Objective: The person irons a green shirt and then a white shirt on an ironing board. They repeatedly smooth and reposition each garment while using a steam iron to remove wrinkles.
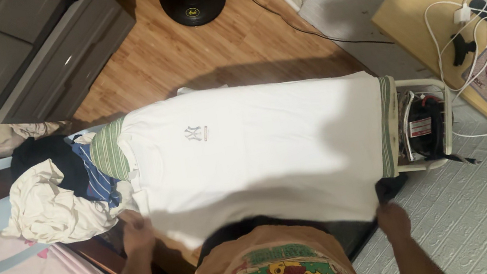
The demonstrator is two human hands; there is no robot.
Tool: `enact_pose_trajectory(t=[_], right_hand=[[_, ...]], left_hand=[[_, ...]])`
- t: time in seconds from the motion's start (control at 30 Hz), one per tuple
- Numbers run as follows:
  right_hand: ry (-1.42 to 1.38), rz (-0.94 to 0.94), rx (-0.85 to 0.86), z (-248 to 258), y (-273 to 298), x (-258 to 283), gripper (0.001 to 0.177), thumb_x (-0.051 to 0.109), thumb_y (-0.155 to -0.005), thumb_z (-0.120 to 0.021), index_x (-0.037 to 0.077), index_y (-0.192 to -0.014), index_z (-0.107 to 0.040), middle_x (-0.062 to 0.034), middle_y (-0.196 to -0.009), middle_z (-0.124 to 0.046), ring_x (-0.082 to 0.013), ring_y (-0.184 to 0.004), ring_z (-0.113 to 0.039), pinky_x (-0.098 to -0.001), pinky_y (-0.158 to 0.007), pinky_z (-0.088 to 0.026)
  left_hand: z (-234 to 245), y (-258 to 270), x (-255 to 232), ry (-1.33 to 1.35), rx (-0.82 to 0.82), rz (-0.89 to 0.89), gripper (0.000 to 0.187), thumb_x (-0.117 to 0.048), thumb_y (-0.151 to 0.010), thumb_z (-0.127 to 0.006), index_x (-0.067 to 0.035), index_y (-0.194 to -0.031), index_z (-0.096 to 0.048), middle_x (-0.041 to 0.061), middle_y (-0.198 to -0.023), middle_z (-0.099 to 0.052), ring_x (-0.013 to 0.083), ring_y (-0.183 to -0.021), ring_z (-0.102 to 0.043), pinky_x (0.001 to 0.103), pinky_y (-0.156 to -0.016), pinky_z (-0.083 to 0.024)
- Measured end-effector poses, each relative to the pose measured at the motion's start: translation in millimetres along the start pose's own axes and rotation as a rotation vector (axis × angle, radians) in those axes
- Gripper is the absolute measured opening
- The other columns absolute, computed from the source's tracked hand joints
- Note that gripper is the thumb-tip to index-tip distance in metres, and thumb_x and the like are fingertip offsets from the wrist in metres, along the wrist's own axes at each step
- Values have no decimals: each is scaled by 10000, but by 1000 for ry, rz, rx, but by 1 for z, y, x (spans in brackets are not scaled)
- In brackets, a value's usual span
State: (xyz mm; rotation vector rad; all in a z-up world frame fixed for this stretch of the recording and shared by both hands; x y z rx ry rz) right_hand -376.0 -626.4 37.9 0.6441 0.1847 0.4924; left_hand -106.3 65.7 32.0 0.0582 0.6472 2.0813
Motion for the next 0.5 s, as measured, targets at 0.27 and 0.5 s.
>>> enact_pose_trajectory(t=[0.27, 0.5], right_hand=[[-238, 359, -835, 126, -72, 24, 430, 259, -1031, -684, -96, -1232, -549, -305, -1198, -570, -460, -1228, -520, -573, -1074, -430], [-232, 368, -475, 183, -177, 46, 583, 489, -1108, -631, -91, -1130, -682, -334, -1052, -682, -518, -1002, -639, -563, -864, -500]], left_hand=[[21, -45, -96, 494, -91, -267, 517, -161, -978, -680, 20, -1423, -489, 203, -1397, -590, 287, -1213, -617, 377, -973, -514], [7, -71, -121, 471, -87, -268, 673, -210, -892, -739, -12, -1462, -441, 143, -1326, -661, 254, -1141, -633, 358, -975, -486]])
Point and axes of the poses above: each hand's wrist, its own y-axis away from the middle knuckle, its own z-axis out of the back of the hand, x = y × z, the point moved 5 cm from there along -y, towards the middle knuckle
